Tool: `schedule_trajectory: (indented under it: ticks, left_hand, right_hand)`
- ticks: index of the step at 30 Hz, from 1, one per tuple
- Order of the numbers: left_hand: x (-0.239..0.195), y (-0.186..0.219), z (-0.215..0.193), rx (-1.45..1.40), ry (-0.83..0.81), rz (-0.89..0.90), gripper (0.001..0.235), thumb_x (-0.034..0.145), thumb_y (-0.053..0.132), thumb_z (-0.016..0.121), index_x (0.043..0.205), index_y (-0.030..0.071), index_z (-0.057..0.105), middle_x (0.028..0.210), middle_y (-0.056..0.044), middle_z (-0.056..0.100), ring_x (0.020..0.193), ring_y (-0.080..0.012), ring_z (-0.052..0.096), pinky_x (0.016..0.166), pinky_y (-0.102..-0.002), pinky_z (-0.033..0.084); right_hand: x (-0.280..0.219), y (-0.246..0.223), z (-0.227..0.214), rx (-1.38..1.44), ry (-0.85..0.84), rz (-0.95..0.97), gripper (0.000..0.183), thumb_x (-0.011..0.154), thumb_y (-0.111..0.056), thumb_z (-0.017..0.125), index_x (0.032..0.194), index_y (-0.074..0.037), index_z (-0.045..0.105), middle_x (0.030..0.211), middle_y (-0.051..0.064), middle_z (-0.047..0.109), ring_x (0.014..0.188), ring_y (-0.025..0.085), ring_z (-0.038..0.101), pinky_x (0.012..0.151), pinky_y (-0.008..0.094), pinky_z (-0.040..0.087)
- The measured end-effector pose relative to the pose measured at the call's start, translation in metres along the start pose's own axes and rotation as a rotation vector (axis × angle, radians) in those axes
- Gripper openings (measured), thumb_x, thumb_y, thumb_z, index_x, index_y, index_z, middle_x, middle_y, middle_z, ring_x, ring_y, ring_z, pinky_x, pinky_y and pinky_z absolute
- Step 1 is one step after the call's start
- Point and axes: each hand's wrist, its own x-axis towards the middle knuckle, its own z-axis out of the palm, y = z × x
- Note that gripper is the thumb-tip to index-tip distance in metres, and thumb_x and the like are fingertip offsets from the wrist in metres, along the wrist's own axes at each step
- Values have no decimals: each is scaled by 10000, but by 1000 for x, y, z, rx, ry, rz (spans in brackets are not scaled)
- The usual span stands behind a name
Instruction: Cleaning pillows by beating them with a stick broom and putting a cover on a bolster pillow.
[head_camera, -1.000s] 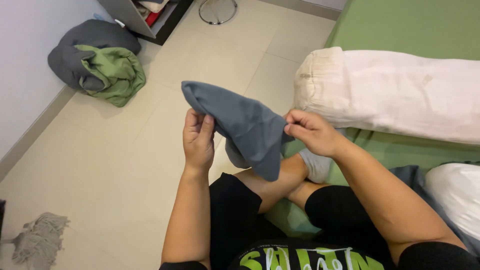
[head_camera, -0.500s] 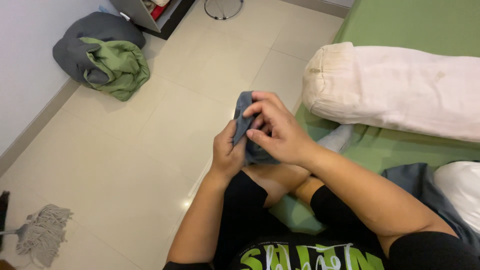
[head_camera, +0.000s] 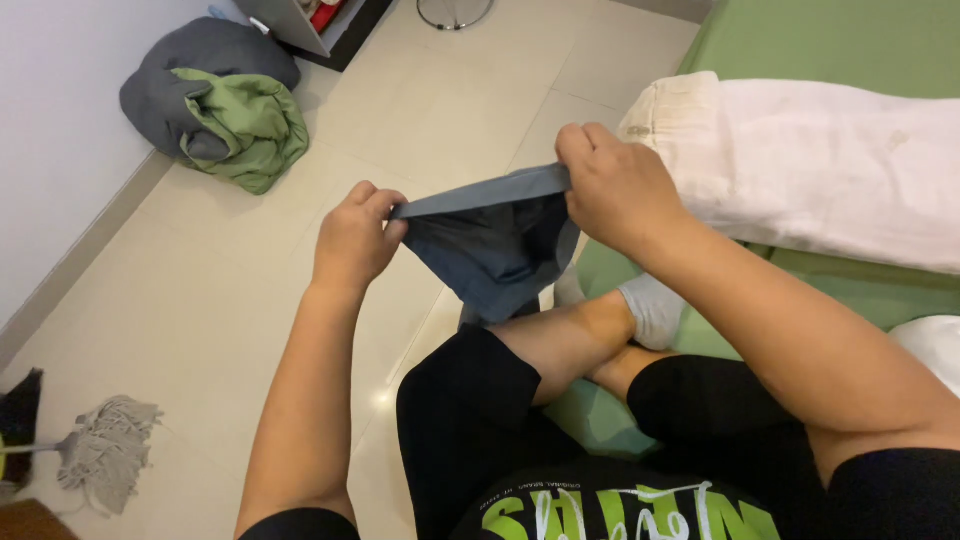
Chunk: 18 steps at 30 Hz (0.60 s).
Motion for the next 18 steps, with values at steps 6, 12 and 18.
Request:
schedule_trajectory:
  ticks: [6, 12, 18]
  left_hand:
    - [7, 9, 5, -470, 130, -205, 121, 932, 17, 639, 1035, 81, 642, 988, -52, 609, 879, -228, 636, 716, -322, 550]
    - [18, 27, -18, -297, -106, -122, 278, 850, 46, 722, 1101, 95, 613, 912, -109, 661, 810, -315, 622, 718, -390, 501]
    - [55, -53, -34, 208, -237, -325, 301, 798, -24, 669, 1059, 105, 745, 895, -212, 732, 854, -385, 686, 739, -469, 529]
  right_hand:
    - [11, 15, -9, 7, 138, 11, 278, 758, -49, 734, 985, -73, 574, 988, 172, 581, 770, 402, 630, 648, 493, 518]
    - [29, 62, -47, -217, 236, 180, 266, 781, 25, 703, 1021, -17, 596, 1104, 242, 621, 738, 460, 620, 613, 532, 493]
    - [43, 118, -20, -177, -44, 265, 136, 766, -73, 679, 876, -65, 759, 745, 231, 687, 707, 456, 651, 639, 520, 519]
